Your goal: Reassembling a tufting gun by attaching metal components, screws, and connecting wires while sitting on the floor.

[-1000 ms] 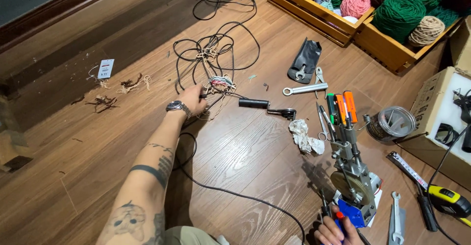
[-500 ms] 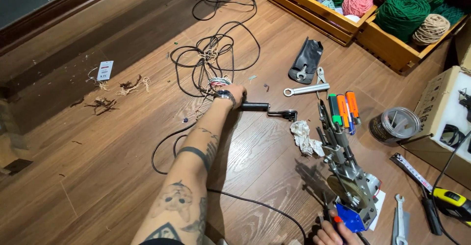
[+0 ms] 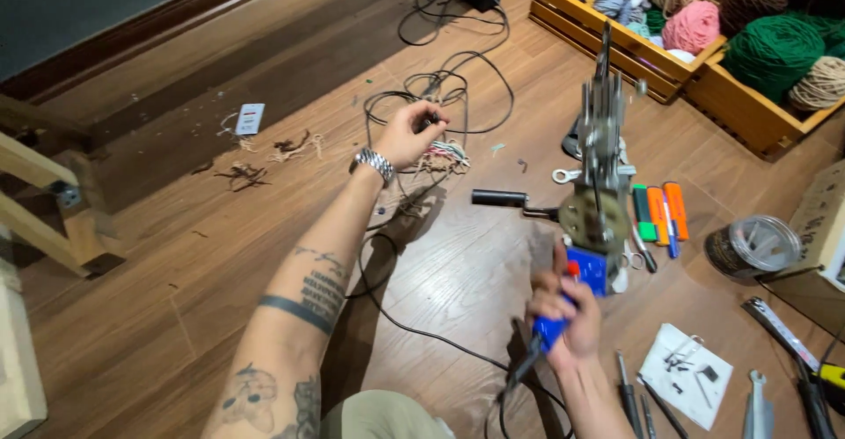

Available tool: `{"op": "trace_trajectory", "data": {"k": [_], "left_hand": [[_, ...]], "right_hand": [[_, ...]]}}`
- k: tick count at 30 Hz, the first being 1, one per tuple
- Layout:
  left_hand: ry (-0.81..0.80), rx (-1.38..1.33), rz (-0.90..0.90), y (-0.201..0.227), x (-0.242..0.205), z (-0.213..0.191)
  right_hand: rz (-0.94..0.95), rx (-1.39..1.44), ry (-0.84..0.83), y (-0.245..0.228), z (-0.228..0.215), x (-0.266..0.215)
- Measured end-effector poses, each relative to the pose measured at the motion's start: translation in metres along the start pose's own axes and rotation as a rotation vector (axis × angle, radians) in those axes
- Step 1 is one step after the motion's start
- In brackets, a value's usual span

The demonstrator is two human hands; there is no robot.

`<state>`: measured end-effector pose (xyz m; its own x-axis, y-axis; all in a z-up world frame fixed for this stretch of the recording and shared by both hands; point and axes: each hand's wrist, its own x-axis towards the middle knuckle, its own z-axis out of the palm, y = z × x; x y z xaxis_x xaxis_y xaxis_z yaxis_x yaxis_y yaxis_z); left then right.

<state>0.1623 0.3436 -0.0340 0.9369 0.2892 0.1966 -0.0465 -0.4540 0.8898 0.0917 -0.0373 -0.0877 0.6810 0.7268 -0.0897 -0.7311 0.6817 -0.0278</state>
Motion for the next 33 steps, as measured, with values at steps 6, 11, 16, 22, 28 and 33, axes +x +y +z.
{"op": "trace_trajectory", "data": {"k": [6,11,16,22,28,33], "left_hand": [[0.018,-0.339,0.283,-0.006,-0.051,0.011],[-0.101,-0.415,0.305,0.011,-0.076,0.008],[-0.267,-0.428,0.253,0.019,-0.096,-0.001],[-0.196,-0.254,0.194,0.01,-0.114,-0.005],[-0.278,0.038,0.068,0.027,-0.127,-0.017],[-0.438,-0.163,-0.08,0.026,-0.147,-0.035]], "right_hand": [[0.107,0.146,-0.025,0.04,0.024,0.102],[0.064,0.074,0.088,0.065,0.024,0.14],[0.009,0.016,0.158,0.065,-0.024,0.171],[-0.06,-0.331,0.185,0.084,0.013,0.159],[0.02,-0.49,0.295,0.087,0.004,0.154],[-0.031,-0.492,0.253,0.089,0.021,0.156]]}}
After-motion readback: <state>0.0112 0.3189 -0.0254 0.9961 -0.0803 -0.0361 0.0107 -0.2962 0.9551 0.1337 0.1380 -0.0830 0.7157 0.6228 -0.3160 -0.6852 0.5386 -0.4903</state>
